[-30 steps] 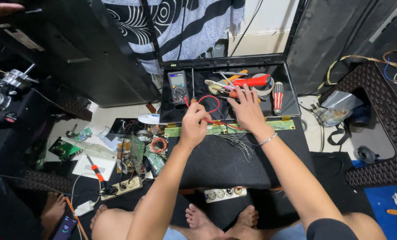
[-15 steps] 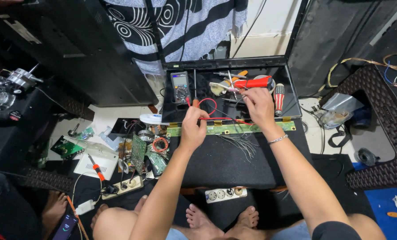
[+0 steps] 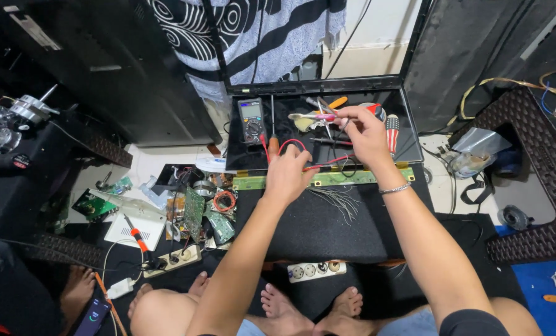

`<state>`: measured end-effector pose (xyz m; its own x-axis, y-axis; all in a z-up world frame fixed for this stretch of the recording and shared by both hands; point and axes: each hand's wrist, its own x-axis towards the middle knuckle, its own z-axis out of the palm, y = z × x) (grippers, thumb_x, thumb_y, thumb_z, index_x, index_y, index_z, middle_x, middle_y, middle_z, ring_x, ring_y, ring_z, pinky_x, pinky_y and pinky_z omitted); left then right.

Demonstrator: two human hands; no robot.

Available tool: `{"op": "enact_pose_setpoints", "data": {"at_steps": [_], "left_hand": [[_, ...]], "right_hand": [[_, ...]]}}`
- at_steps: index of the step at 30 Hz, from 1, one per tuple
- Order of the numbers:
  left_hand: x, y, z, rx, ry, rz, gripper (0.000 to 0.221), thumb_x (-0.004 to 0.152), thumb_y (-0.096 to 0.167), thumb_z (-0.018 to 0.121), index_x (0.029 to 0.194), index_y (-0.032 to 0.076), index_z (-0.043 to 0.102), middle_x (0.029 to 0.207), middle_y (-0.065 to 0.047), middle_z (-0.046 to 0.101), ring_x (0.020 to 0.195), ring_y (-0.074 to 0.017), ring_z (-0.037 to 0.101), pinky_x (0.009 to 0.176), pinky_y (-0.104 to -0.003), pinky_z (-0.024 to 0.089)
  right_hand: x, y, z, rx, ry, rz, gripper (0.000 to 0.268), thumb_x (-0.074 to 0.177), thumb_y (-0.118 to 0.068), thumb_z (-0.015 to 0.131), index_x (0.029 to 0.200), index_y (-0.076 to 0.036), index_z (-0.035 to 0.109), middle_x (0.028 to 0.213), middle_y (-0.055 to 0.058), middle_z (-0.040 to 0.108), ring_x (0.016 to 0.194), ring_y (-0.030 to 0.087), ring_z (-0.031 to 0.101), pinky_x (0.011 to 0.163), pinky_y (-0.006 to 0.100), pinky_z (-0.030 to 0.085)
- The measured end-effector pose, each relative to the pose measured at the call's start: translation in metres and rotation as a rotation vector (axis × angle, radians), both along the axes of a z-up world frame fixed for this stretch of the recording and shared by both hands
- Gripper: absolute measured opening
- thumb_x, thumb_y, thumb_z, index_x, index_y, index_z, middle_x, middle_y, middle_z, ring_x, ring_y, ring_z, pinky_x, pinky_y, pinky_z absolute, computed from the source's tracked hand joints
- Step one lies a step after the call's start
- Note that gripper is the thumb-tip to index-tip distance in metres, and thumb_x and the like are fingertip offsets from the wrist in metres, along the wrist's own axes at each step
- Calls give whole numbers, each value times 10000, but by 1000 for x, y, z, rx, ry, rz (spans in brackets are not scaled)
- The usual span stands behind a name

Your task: Testing a circuit board with a multimeter and then using a soldering iron to repair components.

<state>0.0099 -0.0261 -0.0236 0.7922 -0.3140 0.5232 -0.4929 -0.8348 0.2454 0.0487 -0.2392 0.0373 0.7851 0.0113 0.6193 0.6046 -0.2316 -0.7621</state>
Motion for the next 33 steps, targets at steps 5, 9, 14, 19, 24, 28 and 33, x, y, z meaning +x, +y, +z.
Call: {"op": "enact_pose_setpoints", "data": {"at_steps": [5,9,14,19,24,28,33], "left_hand": [[9,-5,4,-143,-115,16,183,929,422,669,895,254,603,866,35,514,850,-219,660,825,-398,482],[13,-6,15,-167,-203,79,147,859,320,679,815,242,563,810,68,472,817,-186,594,795,-373,466],[12,-11,36,-222,-238,18,248,863,333,667,721,194,518,765,5,451,767,-252,582,742,-403,446],[19,-1,35,-229,-236,-38,300,888,353,673,686,196,515,738,9,443,748,-256,584,732,-395,452],[14,11,34,-235,-204,43,386,996,365,602,675,165,524,729,-22,472,743,-290,601,720,-402,461],[9,16,40,-339,-123,97,405,1036,353,557,687,149,547,719,-43,481,729,-335,600,709,-429,472],[0,14,43,-527,24,172,419,1051,377,529,731,111,578,751,-107,533,779,-416,616,737,-485,486]], "right_hand": [[1,-16,6,-265,-68,49,193,968,-43,600,1054,-101,762,1044,107,730,1036,293,695,911,415,549],[-34,7,48,-593,-100,203,427,993,-359,621,1274,-44,691,1214,315,683,1275,514,566,1084,621,398],[-30,7,27,-621,316,260,569,791,-315,840,1282,-98,650,1044,146,711,1073,363,671,981,522,486],[-17,-8,9,-756,142,82,295,779,-267,835,1002,-138,691,923,112,678,1005,369,673,897,498,518],[-11,-17,13,-75,412,166,262,835,-142,873,998,-79,677,730,-8,563,684,93,586,682,240,527],[14,-31,6,136,444,316,176,978,-122,714,1098,-52,607,693,123,679,580,181,702,539,251,548],[7,-20,51,154,338,353,457,857,-73,809,1274,-28,628,901,84,721,721,76,663,696,222,562]]}}
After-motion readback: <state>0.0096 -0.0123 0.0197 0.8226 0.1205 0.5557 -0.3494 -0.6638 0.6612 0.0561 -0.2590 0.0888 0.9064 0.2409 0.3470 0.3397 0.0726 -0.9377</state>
